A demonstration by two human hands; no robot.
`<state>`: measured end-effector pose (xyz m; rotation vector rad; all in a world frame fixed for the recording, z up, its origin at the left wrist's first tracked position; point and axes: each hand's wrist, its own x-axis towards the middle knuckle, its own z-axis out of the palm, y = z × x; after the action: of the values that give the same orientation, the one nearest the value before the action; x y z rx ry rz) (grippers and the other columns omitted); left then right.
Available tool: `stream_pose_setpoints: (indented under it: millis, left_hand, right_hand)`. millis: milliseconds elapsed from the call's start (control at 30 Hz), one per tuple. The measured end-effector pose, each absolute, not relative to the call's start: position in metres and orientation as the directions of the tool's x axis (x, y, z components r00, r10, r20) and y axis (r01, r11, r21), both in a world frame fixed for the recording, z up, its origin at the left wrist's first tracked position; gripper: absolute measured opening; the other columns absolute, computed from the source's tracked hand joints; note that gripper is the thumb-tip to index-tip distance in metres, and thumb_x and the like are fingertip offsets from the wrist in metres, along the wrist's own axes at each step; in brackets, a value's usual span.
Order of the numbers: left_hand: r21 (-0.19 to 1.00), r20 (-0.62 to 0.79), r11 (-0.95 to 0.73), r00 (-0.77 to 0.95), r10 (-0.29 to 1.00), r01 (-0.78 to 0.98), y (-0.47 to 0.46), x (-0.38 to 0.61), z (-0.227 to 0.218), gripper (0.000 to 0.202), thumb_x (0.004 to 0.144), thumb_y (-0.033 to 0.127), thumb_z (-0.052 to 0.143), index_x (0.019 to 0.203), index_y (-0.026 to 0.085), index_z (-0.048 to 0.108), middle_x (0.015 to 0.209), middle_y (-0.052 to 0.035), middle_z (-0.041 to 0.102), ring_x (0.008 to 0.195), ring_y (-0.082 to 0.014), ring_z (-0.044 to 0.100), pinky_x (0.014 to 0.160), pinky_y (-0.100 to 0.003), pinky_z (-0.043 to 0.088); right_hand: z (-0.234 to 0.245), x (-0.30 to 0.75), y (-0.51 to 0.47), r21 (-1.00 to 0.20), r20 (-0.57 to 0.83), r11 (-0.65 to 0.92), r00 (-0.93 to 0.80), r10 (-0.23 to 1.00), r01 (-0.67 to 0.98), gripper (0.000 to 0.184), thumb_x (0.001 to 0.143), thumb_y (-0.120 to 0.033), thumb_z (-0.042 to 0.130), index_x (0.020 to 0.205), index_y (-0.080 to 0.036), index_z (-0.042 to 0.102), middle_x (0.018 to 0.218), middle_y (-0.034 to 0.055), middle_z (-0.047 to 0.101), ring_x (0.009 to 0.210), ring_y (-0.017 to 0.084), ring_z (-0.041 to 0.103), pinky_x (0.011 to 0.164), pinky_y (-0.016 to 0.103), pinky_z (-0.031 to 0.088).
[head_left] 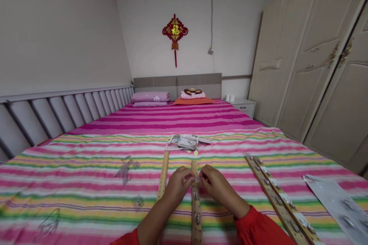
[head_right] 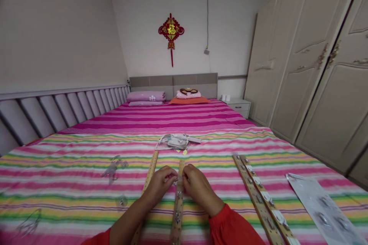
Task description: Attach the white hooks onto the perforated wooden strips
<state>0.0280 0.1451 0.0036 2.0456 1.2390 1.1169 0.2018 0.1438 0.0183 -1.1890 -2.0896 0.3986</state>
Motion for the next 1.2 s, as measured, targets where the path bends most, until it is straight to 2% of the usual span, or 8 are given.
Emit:
stream_pose_setpoints:
  millis: [67,167,267,367,533,700,1000,1200]
  left_hand:
    - [0.788,0.358,-0.427,0.235,0.904,0.444,0.148,0.029,0.000,0.012,0.074,0.025,0.057,0.072,0.020,0.068,0.073,-0.0031,0.061,0.072,-0.0170,0.055,0.066,-0.026,0.042]
    - [0.923,0.247,-0.271,0.121,0.962,0.274,0.154,0.032,-0.006,0.011,0.070,0.028,0.060,0.071,0.018,0.065,0.068,-0.0019,0.063,0.068,-0.0158,0.057,0.065,-0.025,0.043]
    - [0.994,0.071,-0.073,0.021,0.997,0.076,0.160,0.036,-0.012,0.018,0.063,0.032,0.066,0.069,0.016,0.064,0.061,-0.0002,0.063,0.063,-0.0147,0.057,0.065,-0.026,0.044]
    - [0.998,-0.047,0.046,-0.024,0.999,-0.036,0.164,0.041,-0.020,0.021,0.056,0.031,0.070,0.068,0.015,0.064,0.057,0.0014,0.061,0.057,-0.0126,0.055,0.062,-0.026,0.043]
    - [0.990,-0.128,0.124,-0.055,0.990,-0.072,0.170,0.050,-0.032,0.014,0.054,0.025,0.067,0.060,0.014,0.060,0.052,0.0032,0.057,0.052,-0.0109,0.053,0.057,-0.024,0.042]
    - [0.988,-0.109,0.120,-0.118,0.987,0.092,0.176,0.052,-0.034,0.003,0.056,0.016,0.060,0.055,0.016,0.057,0.051,0.0042,0.056,0.053,-0.0108,0.052,0.057,-0.023,0.041]
    - [0.963,-0.149,0.179,-0.157,0.976,0.200,0.186,0.052,-0.049,0.010,0.053,0.011,0.057,0.048,0.017,0.051,0.045,0.0058,0.050,0.049,-0.0092,0.046,0.053,-0.021,0.036]
    - [0.955,-0.146,0.185,-0.175,0.974,0.233,0.191,0.053,-0.056,0.008,0.053,0.012,0.057,0.050,0.017,0.052,0.046,0.0050,0.052,0.051,-0.0116,0.051,0.053,-0.022,0.037]
  right_hand:
    - [0.015,0.204,0.150,-0.630,0.426,0.513,-0.293,0.856,0.583,0.011,0.073,-0.010,0.050,0.072,-0.020,0.055,0.067,0.0000,0.054,0.062,0.016,0.050,0.057,0.026,0.035]
    - [0.004,0.208,0.161,-0.816,0.391,0.396,-0.102,0.915,0.421,0.012,0.070,-0.019,0.058,0.082,-0.020,0.059,0.068,-0.0004,0.058,0.056,0.015,0.051,0.053,0.027,0.038]
    - [-0.013,0.206,0.168,-0.977,0.188,0.185,0.023,0.982,0.103,0.013,0.064,-0.031,0.066,0.068,-0.020,0.059,0.056,-0.0030,0.056,0.047,0.013,0.049,0.046,0.026,0.038]
    - [-0.030,0.199,0.171,-0.994,0.031,0.028,-0.028,0.999,-0.106,0.027,0.059,-0.043,0.070,0.061,-0.019,0.058,0.045,-0.0035,0.056,0.040,0.013,0.049,0.041,0.026,0.038]
    - [-0.048,0.190,0.175,-0.978,-0.021,-0.026,-0.026,0.999,-0.207,0.035,0.054,-0.047,0.074,0.063,-0.016,0.061,0.044,-0.0018,0.059,0.040,0.012,0.054,0.042,0.024,0.042]
    - [-0.063,0.186,0.184,-0.961,-0.074,-0.064,0.026,0.997,-0.270,0.029,0.053,-0.039,0.075,0.060,-0.015,0.061,0.044,-0.0020,0.060,0.038,0.010,0.054,0.040,0.021,0.042]
    - [-0.081,0.181,0.188,-0.953,-0.119,-0.099,0.053,0.991,-0.288,0.021,0.053,-0.032,0.072,0.056,-0.016,0.059,0.039,-0.0026,0.058,0.034,0.010,0.050,0.036,0.021,0.039]
    - [-0.087,0.181,0.190,-0.958,-0.116,-0.092,0.072,0.991,-0.273,0.020,0.054,-0.032,0.070,0.054,-0.016,0.058,0.036,-0.0028,0.056,0.033,0.010,0.049,0.036,0.021,0.038]
